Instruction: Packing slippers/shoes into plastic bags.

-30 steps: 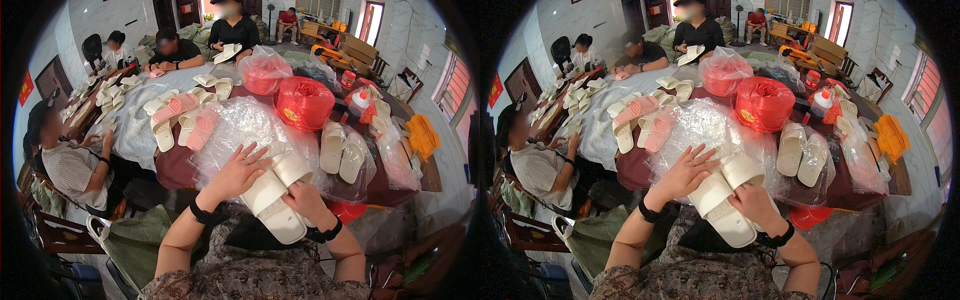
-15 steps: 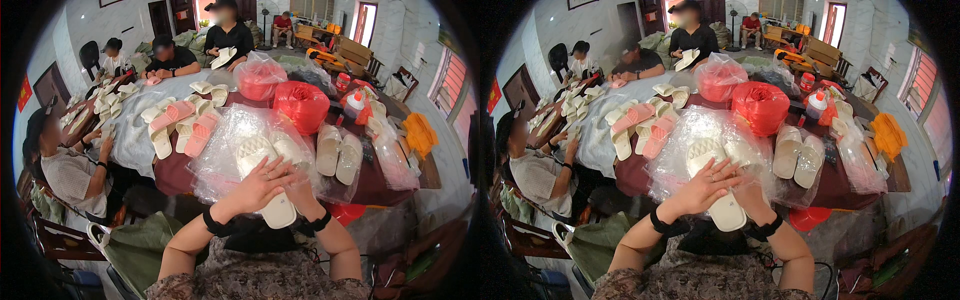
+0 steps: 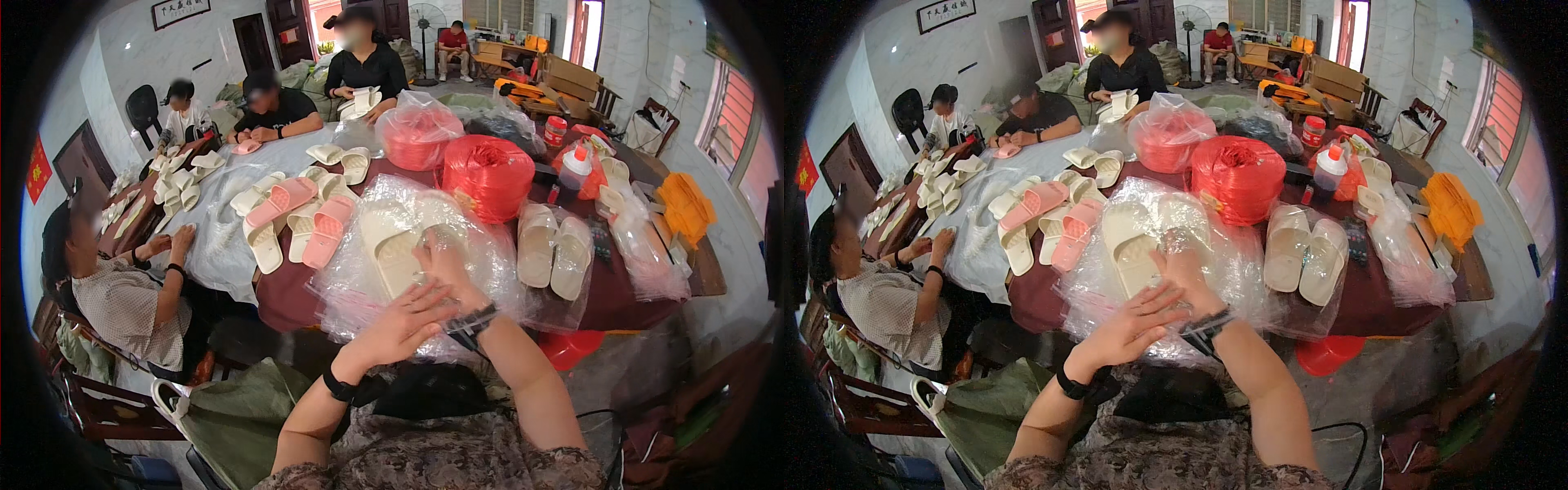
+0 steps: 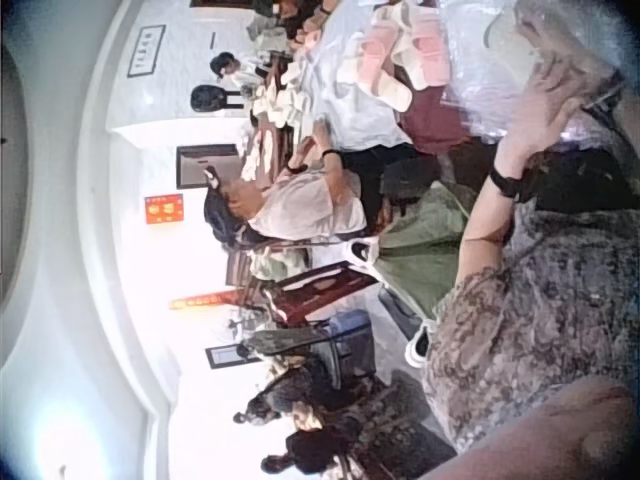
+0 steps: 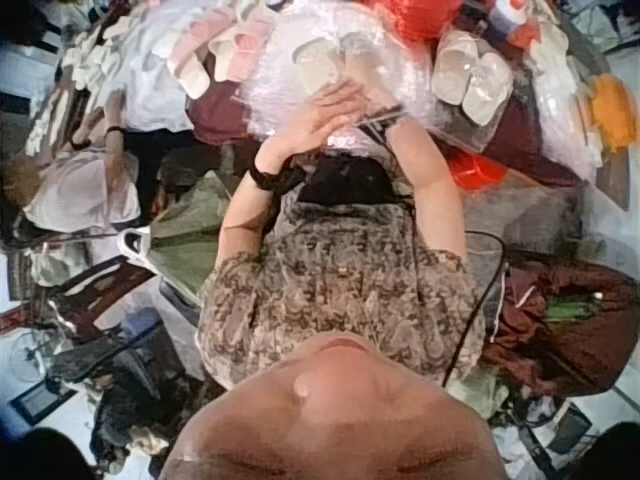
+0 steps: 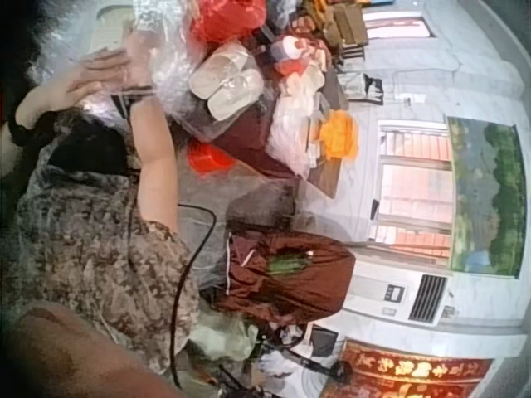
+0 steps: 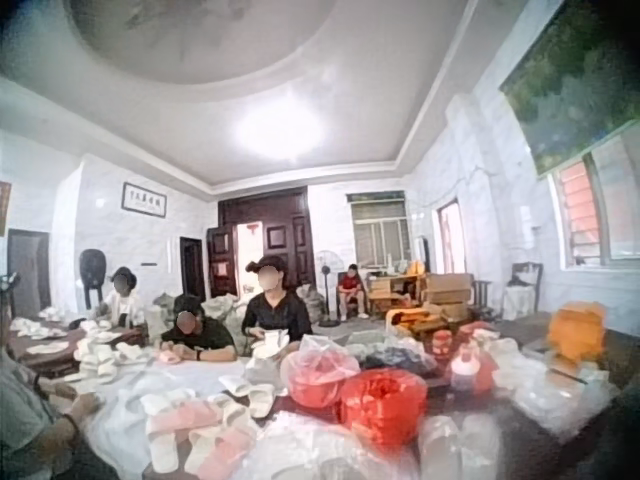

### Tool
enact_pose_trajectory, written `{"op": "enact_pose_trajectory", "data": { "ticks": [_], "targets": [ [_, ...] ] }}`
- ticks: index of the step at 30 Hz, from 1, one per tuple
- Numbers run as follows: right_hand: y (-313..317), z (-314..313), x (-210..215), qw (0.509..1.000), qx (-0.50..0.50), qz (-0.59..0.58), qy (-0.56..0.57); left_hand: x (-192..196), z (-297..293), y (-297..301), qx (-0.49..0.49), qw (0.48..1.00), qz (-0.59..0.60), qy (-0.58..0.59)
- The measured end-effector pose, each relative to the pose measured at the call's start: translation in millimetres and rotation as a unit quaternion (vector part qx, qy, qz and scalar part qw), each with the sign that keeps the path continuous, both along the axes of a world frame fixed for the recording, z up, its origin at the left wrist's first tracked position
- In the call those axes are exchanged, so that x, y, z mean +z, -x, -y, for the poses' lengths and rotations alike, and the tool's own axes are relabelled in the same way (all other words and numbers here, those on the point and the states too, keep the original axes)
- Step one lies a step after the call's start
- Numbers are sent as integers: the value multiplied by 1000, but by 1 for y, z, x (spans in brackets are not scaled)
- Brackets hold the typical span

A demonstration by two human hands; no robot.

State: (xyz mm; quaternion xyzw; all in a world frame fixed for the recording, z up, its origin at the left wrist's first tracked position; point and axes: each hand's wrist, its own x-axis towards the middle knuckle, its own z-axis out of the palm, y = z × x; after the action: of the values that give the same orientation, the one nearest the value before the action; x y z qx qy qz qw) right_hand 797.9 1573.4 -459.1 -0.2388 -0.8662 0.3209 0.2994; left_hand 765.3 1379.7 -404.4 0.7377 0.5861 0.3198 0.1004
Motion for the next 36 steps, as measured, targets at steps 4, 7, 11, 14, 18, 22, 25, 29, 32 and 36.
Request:
{"op": "enact_pose_trajectory", "data": {
  "ticks": [4, 7, 11, 14, 18, 22, 25, 29, 32, 36],
  "targets": [
    [-46, 12, -31, 950, 142, -129, -247, -16, 19, 21, 52, 983, 178, -9],
    [-98, 44, -9, 958, 173, 6, -230, -32, 28, 29, 242, 952, 167, -79],
    [-157, 66, 76, 925, 356, 120, 61, -43, 14, 35, 445, 878, 175, -21],
    [-176, 48, 100, 935, 297, -98, 167, -47, 11, 34, 462, 859, 206, 83],
    [-124, 1, 102, 966, -10, -240, 94, -82, 13, 35, 412, 881, 219, 73],
    [-96, -41, 23, 985, -58, -129, -98, -99, 19, 37, 330, 799, 502, 23],
    [-98, -15, 14, 990, -38, 111, 75, -91, 31, 43, 223, 659, 716, 51],
    [-104, -6, 8, 955, 29, 101, 277, -68, 30, 37, 217, 602, 766, 65],
    [-102, -6, -1, 909, 54, 59, 409, -67, 41, 35, 184, 592, 784, 33],
    [-112, -5, 3, 900, 116, -141, 395, -36, 21, 8, 250, 731, 633, 47]
  ]
}}
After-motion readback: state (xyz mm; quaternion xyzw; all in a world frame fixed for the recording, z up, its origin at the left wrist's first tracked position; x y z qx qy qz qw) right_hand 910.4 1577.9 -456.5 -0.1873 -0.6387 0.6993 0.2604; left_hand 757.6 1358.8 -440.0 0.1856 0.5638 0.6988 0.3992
